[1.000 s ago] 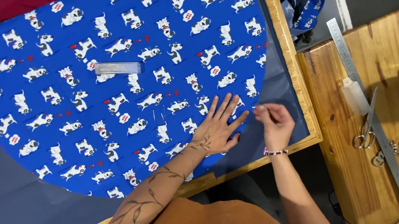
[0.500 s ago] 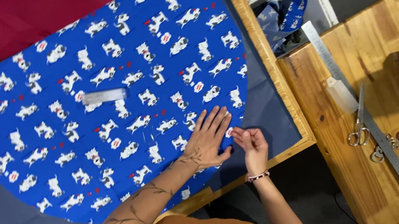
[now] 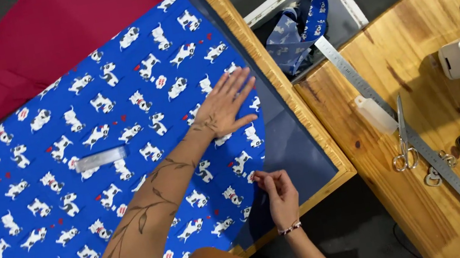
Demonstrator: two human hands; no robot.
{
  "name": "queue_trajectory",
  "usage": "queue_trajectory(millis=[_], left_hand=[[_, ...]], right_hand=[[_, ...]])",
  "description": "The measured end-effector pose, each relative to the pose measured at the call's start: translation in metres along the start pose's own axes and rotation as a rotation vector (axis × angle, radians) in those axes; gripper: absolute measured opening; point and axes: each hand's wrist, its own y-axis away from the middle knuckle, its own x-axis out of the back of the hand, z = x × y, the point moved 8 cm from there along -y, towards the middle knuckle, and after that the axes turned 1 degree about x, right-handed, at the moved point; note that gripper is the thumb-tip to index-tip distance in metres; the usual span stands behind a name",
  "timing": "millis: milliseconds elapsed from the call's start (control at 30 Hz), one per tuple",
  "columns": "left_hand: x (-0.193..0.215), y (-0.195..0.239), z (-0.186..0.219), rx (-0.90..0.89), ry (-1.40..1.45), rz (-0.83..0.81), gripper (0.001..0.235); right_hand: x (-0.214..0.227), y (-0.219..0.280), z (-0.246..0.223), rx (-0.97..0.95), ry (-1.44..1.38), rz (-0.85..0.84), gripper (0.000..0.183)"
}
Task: Smoothing and cutting patterned fabric on a workbench using scissors and a ruler
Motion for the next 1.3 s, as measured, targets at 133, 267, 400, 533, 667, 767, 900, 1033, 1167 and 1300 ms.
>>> queue_trajectory(millis=[133, 267, 400, 533, 667, 767, 900, 1033, 1167, 1300], left_hand=[[0.016, -0.011, -0.005, 0.027, 0.094, 0.07, 0.091], [0.013, -0.011, -0.005, 0.055, 0.109, 0.043, 0.091], [0.019, -0.012, -0.009, 0.076, 0.105, 0.045, 0.102], [0.017, -0.007, -0.013, 0.074, 0.248, 0.293, 0.101], [0.03, -0.007, -0.017, 0.097, 0.26, 0.32, 0.079], [0.029, -0.007, -0.018, 0.121, 0.274, 0.327, 0.07], [0.023, -0.007, -0.021, 0.133, 0.246, 0.346, 0.075], [0.022, -0.006, -0.021, 0.137, 0.266, 0.344, 0.078], [0.025, -0.007, -0.022, 0.142, 0.247, 0.336, 0.085], [0.026, -0.007, -0.022, 0.149, 0.262, 0.326, 0.085]], right_hand=[[0.002, -0.002, -0.003, 0.001, 0.035, 0.029, 0.022], [0.009, -0.008, 0.016, -0.128, -0.11, 0.029, 0.02], [0.026, -0.03, 0.0, -0.007, 0.181, 0.146, 0.019], [0.02, -0.081, -0.052, 0.269, 0.384, 0.264, 0.012], [0.006, -0.145, -0.065, 0.373, 0.296, 0.327, 0.023], [-0.007, -0.187, -0.062, 0.3, 0.233, 0.329, 0.019], [-0.016, -0.226, -0.047, 0.215, 0.24, 0.313, 0.01], [-0.003, -0.227, -0.047, 0.19, 0.15, 0.319, 0.012], [0.02, -0.209, -0.034, 0.151, -0.002, 0.334, 0.017], [-0.003, -0.187, -0.046, 0.133, 0.114, 0.275, 0.011]])
